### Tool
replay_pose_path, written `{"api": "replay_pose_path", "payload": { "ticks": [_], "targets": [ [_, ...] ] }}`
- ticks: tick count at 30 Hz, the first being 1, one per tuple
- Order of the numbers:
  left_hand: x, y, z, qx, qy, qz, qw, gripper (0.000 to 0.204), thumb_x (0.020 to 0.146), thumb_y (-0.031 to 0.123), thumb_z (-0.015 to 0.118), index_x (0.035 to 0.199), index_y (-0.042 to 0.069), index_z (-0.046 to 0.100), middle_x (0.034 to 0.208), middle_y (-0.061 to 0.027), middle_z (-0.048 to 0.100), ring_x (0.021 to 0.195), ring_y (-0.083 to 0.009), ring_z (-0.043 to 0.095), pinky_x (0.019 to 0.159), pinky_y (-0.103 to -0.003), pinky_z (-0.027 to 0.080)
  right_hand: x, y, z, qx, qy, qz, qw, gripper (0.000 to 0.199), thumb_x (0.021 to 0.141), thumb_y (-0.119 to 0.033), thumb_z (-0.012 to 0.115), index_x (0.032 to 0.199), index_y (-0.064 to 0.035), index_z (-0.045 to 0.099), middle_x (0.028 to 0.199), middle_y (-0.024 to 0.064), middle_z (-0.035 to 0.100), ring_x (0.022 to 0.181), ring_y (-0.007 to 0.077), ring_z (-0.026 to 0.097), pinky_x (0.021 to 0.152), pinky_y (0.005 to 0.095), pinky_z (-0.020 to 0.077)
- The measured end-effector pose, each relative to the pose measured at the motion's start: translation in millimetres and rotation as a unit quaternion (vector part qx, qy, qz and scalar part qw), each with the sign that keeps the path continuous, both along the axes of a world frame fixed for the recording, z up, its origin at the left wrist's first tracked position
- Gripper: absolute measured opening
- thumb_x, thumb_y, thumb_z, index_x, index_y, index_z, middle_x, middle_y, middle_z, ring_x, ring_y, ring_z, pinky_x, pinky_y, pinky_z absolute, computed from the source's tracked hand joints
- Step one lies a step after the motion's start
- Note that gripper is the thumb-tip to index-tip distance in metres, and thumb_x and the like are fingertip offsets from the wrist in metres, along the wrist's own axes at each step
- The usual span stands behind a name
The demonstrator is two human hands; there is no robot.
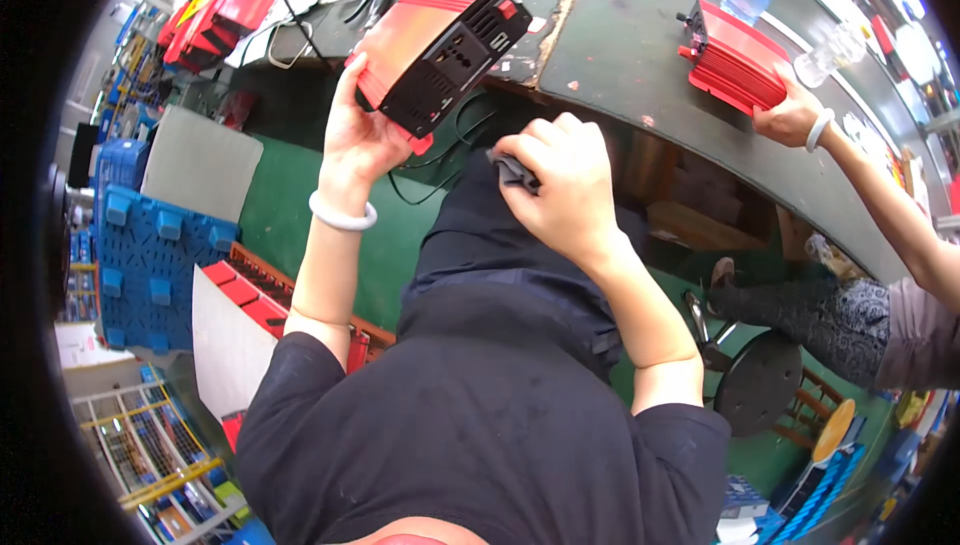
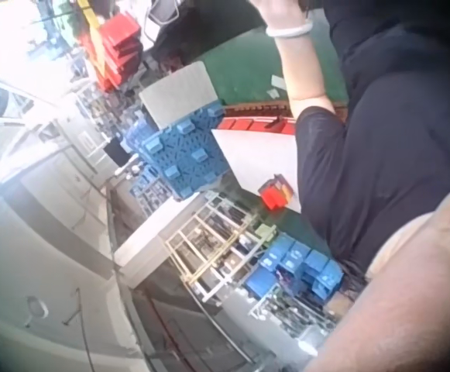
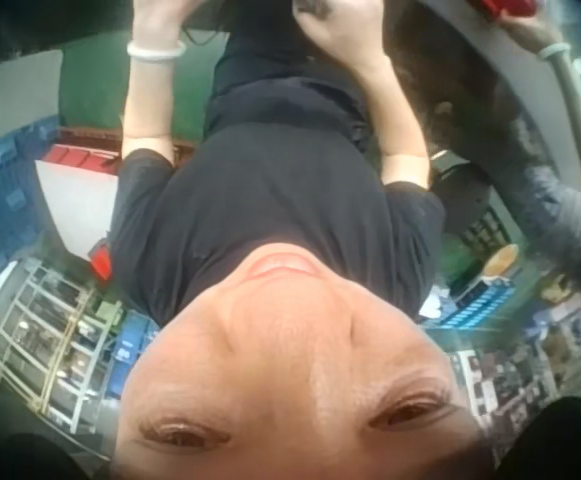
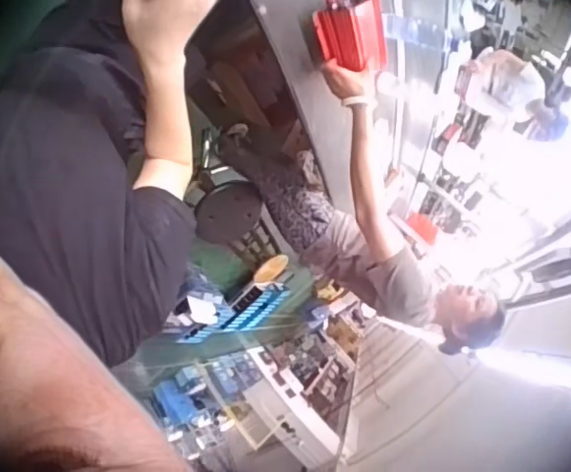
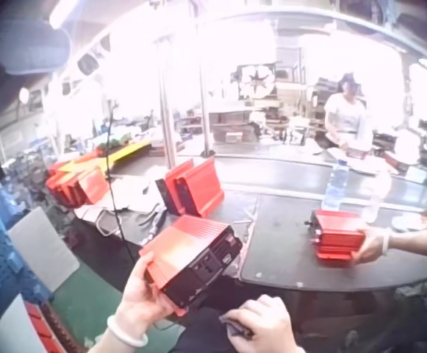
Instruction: Cleaning red electronic housings or heat sinks using a cloth on an assembly line.
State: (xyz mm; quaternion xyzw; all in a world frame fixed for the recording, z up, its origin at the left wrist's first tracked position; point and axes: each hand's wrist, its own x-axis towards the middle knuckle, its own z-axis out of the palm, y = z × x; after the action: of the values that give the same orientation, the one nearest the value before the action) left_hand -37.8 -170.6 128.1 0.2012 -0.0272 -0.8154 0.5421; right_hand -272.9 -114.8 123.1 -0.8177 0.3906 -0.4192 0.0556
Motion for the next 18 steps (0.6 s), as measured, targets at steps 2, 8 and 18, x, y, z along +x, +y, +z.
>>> {"api": "replay_pose_path", "payload": {
  "ticks": [2, 8, 18],
  "targets": [
    [5, -7, 0, 0.002, 0.001, 0.0, 1.0, 0.053, 0.084, 0.03, 0.066, 0.127, 0.004, 0.049, 0.124, -0.0121, 0.058, 0.115, -0.0277, 0.055, 0.104, -0.042, 0.041, -10, -3, -19, 0.098, -0.087, 0.02, 0.991, 0.013, 0.069, -0.003, 0.066, 0.082, -0.0044, 0.062, 0.075, 0.007, 0.056, 0.072, 0.0231, 0.052, 0.068, 0.0319, 0.04],
    [-5, -48, -13, -0.028, -0.051, -0.09, 0.994, 0.058, 0.087, 0.037, 0.059, 0.132, 0.003, 0.045, 0.131, -0.0143, 0.053, 0.12, -0.0312, 0.051, 0.105, -0.047, 0.037, -8, -14, -97, 0.425, -0.442, 0.027, 0.79, 0.02, 0.091, -0.003, 0.049, 0.111, -0.005, 0.053, 0.1, -0.0001, 0.056, 0.096, 0.0072, 0.051, 0.086, 0.0218, 0.0411],
    [-146, -159, -87, -0.071, -0.122, -0.082, 0.987, 0.038, 0.084, 0.018, 0.065, 0.118, 0.008, 0.052, 0.114, -0.0076, 0.059, 0.107, -0.0241, 0.057, 0.094, -0.041, 0.047, -5, -10, -180, 0.387, -0.414, -0.061, 0.821, 0.019, 0.088, -0.003, 0.051, 0.107, -0.002, 0.055, 0.099, 0.0034, 0.058, 0.096, 0.0099, 0.053, 0.087, 0.0253, 0.0434]
  ]
}}
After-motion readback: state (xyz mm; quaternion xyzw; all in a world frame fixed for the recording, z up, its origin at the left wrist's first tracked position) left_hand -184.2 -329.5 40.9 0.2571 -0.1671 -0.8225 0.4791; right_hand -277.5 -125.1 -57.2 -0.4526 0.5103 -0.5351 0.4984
